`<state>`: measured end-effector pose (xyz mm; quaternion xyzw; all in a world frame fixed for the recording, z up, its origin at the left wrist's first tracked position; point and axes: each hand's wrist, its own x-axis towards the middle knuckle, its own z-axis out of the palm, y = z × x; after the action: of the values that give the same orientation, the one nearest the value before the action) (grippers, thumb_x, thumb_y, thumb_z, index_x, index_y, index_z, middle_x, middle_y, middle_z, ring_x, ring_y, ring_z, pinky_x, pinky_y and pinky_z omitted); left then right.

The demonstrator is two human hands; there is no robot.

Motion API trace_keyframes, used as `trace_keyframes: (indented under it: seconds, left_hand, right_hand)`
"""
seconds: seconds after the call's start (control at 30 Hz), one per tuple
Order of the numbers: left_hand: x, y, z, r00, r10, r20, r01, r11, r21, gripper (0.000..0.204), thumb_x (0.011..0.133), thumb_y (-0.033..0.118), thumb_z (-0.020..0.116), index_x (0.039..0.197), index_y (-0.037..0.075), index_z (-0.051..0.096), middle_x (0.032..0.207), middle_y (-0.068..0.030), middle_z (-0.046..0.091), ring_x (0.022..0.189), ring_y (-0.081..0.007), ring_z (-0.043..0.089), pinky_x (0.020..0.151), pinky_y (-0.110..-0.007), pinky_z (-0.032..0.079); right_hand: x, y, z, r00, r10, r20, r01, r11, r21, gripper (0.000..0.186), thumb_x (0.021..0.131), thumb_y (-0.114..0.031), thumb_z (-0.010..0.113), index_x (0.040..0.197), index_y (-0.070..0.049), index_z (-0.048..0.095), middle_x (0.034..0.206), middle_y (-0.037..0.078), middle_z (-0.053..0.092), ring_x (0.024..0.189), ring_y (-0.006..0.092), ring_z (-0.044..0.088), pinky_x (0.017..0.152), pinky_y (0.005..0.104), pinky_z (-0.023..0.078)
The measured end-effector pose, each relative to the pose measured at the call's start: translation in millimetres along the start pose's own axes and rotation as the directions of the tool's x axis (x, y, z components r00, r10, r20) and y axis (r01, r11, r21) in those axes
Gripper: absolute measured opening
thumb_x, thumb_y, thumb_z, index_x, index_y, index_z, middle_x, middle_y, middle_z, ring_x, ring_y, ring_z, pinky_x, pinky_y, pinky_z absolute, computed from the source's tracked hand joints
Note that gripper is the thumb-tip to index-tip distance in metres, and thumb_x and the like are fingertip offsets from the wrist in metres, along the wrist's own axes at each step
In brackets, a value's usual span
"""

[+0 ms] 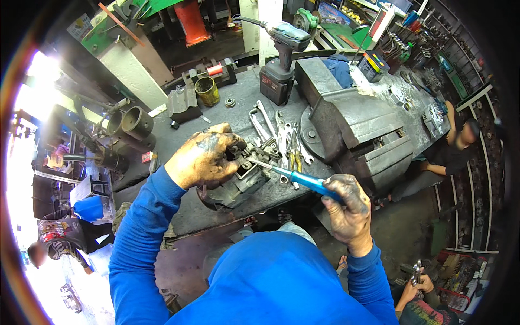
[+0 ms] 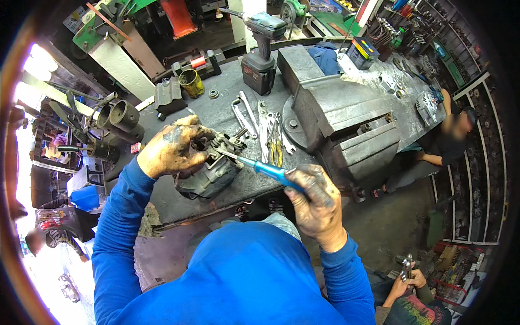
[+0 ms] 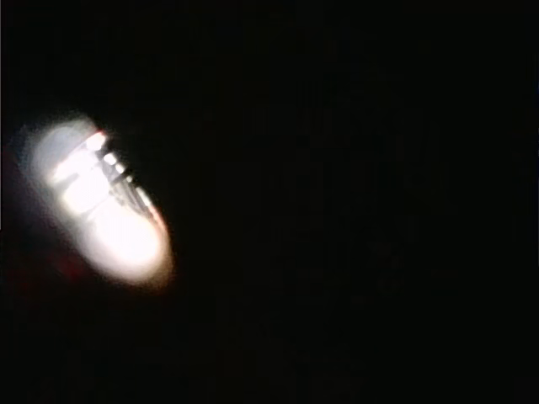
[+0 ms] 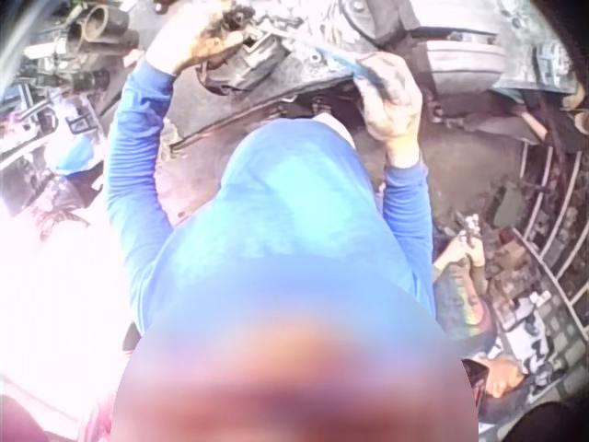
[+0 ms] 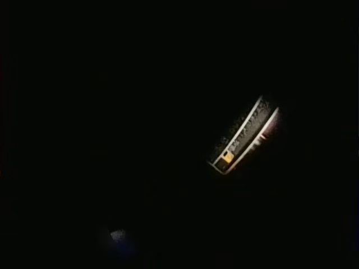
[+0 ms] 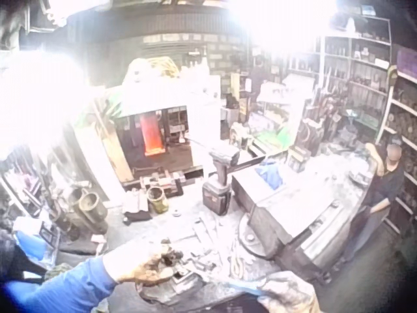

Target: The person disassembles a small engine component on a workbench, using a screwdriver and wrench to remove fasteners and separate parts. The person then retrieves a hammer and a power drill from the wall and workbench, placing them back down after brief handling.

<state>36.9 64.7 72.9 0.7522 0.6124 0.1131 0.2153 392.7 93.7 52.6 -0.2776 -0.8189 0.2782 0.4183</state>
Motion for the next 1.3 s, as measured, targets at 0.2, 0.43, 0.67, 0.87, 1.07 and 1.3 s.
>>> trace_keyframes:
  seconds: [0.2, 0.43, 0.67, 0.87, 1.07, 1.3]
  left_hand:
    - [-2.8, 5.0, 7.2, 0.971, 0.144, -0.189, -0.129, 0.987, 0.093, 0.054, 0.078, 0.023, 0.085, 0.125, 0.003, 0.068, 0.108, -0.0185, 0.064, 0.104, -0.0397, 0.066, 0.090, -0.046, 0.056]
    - [-3.7, 8.6, 8.0, 0.984, 0.049, -0.169, -0.042, 0.998, 0.048, 0.057, 0.074, 0.027, 0.085, 0.123, 0.004, 0.067, 0.109, -0.0201, 0.065, 0.113, -0.0433, 0.062, 0.099, -0.048, 0.052]
    - [-1.8, 25.0, 11.9, 0.974, -0.166, -0.157, 0.174, 0.984, 0.039, 0.062, 0.076, 0.031, 0.083, 0.128, 0.004, 0.063, 0.112, -0.0216, 0.065, 0.115, -0.0437, 0.062, 0.100, -0.047, 0.052]
    - [-11.3, 41.2, 20.2, 0.950, -0.201, -0.237, 0.231, 0.967, 0.109, 0.053, 0.082, 0.032, 0.078, 0.124, 0.003, 0.065, 0.120, -0.0193, 0.068, 0.117, -0.0393, 0.065, 0.101, -0.050, 0.053]
    - [-27.4, 44.0, 35.1, 0.884, -0.143, -0.445, 0.255, 0.946, 0.201, 0.065, 0.078, 0.029, 0.083, 0.134, 0.005, 0.060, 0.131, -0.0261, 0.063, 0.126, -0.0453, 0.058, 0.110, -0.051, 0.047]
    - [-31.4, 43.0, 49.6, 0.755, -0.213, -0.620, 0.233, 0.971, -0.050, 0.043, 0.082, 0.017, 0.079, 0.122, 0.005, 0.069, 0.110, -0.0184, 0.066, 0.105, -0.0402, 0.063, 0.093, -0.049, 0.051]
  right_hand:
    - [-0.4, 11.4, -2.9, 0.996, 0.080, 0.044, -0.082, 0.996, 0.046, 0.027, 0.085, -0.003, 0.081, 0.110, -0.002, 0.075, 0.103, 0.020, 0.072, 0.092, 0.0370, 0.072, 0.080, 0.0418, 0.059]
    - [3.3, 6.7, -5.4, 0.994, -0.076, 0.078, 0.080, 0.996, -0.045, 0.031, 0.082, 0.002, 0.081, 0.112, -0.002, 0.075, 0.109, 0.022, 0.072, 0.095, 0.0378, 0.073, 0.081, 0.0424, 0.061]
    - [17.9, 6.5, -12.6, 0.991, -0.061, 0.118, 0.065, 0.997, -0.037, 0.028, 0.086, -0.002, 0.078, 0.113, -0.001, 0.073, 0.106, 0.021, 0.071, 0.092, 0.0348, 0.072, 0.079, 0.0403, 0.059]
    - [9.6, 16.5, -9.1, 0.994, 0.065, 0.090, -0.073, 0.994, 0.085, 0.027, 0.086, -0.002, 0.079, 0.113, -0.001, 0.075, 0.107, 0.019, 0.072, 0.096, 0.0356, 0.073, 0.081, 0.0401, 0.059]
    - [4.1, 4.7, -6.1, 0.995, -0.090, 0.052, 0.094, 0.993, -0.065, 0.030, 0.085, -0.002, 0.081, 0.115, -0.003, 0.075, 0.108, 0.021, 0.072, 0.097, 0.0366, 0.072, 0.083, 0.0417, 0.060]
    - [9.5, 4.6, -19.4, 0.999, 0.020, 0.031, -0.020, 1.000, 0.008, 0.024, 0.087, -0.005, 0.081, 0.110, -0.001, 0.075, 0.106, 0.019, 0.072, 0.095, 0.0341, 0.073, 0.082, 0.0405, 0.059]
